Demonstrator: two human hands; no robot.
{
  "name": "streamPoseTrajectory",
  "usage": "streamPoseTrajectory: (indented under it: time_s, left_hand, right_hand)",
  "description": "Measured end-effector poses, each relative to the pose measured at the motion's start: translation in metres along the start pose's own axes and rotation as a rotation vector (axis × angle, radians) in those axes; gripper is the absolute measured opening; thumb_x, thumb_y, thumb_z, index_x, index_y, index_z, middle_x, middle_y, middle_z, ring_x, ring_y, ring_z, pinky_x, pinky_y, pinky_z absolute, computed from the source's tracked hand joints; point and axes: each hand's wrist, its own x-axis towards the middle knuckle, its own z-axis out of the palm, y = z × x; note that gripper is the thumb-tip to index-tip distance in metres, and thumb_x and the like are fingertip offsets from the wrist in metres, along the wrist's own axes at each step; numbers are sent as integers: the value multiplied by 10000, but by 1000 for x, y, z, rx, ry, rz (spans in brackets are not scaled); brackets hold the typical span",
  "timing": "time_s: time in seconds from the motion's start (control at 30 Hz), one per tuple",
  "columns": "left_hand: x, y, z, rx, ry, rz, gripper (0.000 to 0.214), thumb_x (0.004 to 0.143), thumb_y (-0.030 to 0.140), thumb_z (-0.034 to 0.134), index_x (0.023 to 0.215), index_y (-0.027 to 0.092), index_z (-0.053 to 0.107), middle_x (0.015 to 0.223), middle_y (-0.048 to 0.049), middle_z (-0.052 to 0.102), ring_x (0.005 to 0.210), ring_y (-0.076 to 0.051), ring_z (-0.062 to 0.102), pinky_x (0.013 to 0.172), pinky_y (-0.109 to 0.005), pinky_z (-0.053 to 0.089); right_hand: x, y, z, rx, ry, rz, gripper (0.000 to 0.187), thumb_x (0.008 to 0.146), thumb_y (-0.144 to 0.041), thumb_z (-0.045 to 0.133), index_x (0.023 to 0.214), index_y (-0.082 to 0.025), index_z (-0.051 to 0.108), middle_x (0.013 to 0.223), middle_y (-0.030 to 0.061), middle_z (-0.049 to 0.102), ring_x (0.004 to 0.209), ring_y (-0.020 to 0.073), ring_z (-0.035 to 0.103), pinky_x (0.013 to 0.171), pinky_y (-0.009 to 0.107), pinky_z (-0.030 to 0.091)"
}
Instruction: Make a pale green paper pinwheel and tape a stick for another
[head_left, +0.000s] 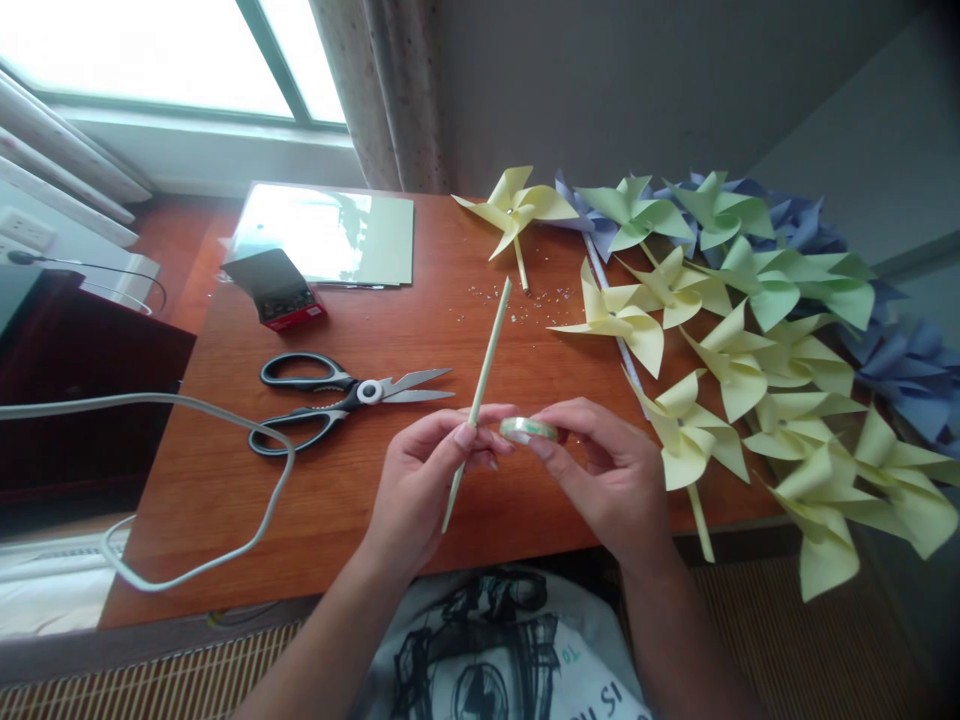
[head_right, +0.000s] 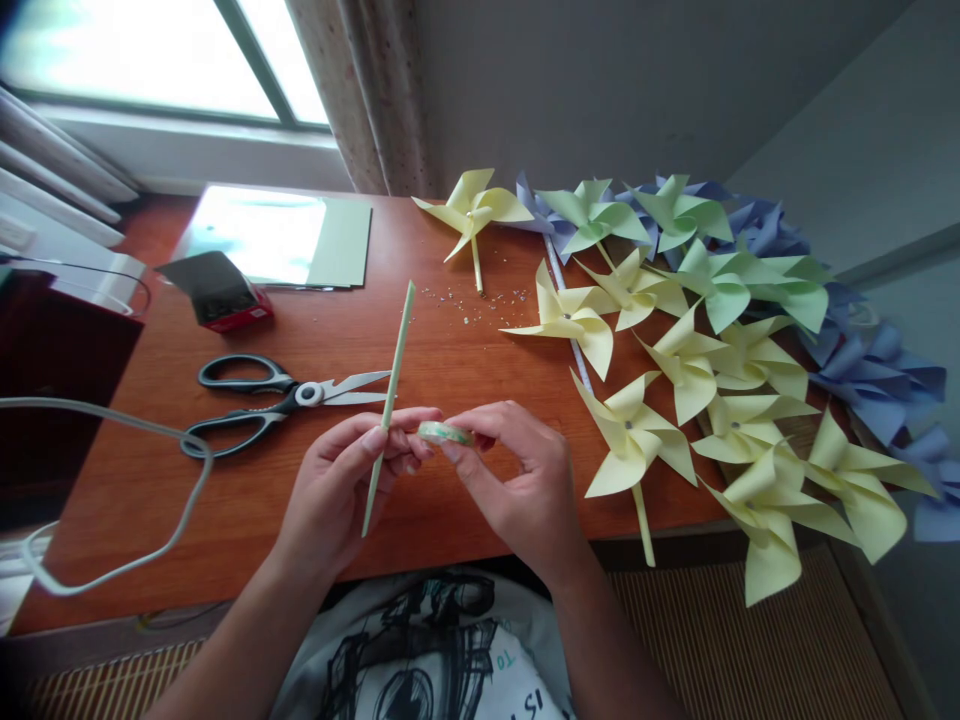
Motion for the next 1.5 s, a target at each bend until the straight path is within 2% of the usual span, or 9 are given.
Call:
streamPoseTrajectory:
  time_s: [0.27,0.43,0.5,0.63,0.9,1.03,1.13,1.5]
  left_hand:
    - [-1,-3,0,-74,15,-30,137,883,267,719,823,173,797,973,-80,798,795,-131,697,741,-200,551]
    - [-2,0,0,-7,45,-13,138,871,275,731,795,174,786,1023,-91,797,797,-154,701,771,-244,564]
    - [-2,1,0,39,33,3,133,872,273,729,803,173,785,1021,-94,798,796,-154,694,783,-248,562]
    - [-2,2,0,73,15,25,147,873,275,724,779,173,773,1031,-94,797,818,-165,695,790,-258,563]
    - [-1,2,1,58,36,7,165,877,269,712,777,158,782,1029,-103,795,749,-143,667,725,-238,550]
    - [0,0,0,16,23,2,167,888,266,701,780,164,777,960,-85,797,719,-131,662,684,-215,538]
    - [0,-2,0,-20,21,-14,137,866,262,725,781,171,780,900,-75,793,733,-144,679,684,-218,549]
    - [0,-6,1,-53,40,-44,115,853,275,748,798,180,783,996,-85,802,807,-172,721,740,-245,577]
  right_hand:
    - [-1,0,-2,-52,-16,30,31,899,-208,703,925,-222,713,869,34,730,801,191,667,727,333,547]
    - [-1,4,-4,-134,-29,-29,213,913,-155,652,1092,-256,710,989,41,745,877,202,676,787,354,557]
    - [0,4,-4,-157,-52,-74,233,918,-155,651,1115,-263,713,1003,40,752,916,209,680,815,364,558]
    - [2,3,-4,-169,-66,-106,163,934,-190,661,1060,-265,733,970,38,765,907,210,691,814,369,564]
    - [-1,1,-4,-75,-32,2,110,935,-198,664,1009,-238,735,945,40,767,880,197,718,792,329,568]
    - [-1,-2,-3,-43,-19,29,109,932,-191,662,1006,-230,733,941,40,766,880,195,723,795,324,572]
    - [-1,-3,-4,-59,-29,4,119,926,-183,664,1007,-238,732,934,40,764,875,203,719,786,338,580]
    - [-1,-7,1,-96,-50,-109,162,907,-156,698,1022,-259,743,960,35,778,906,215,699,829,386,576]
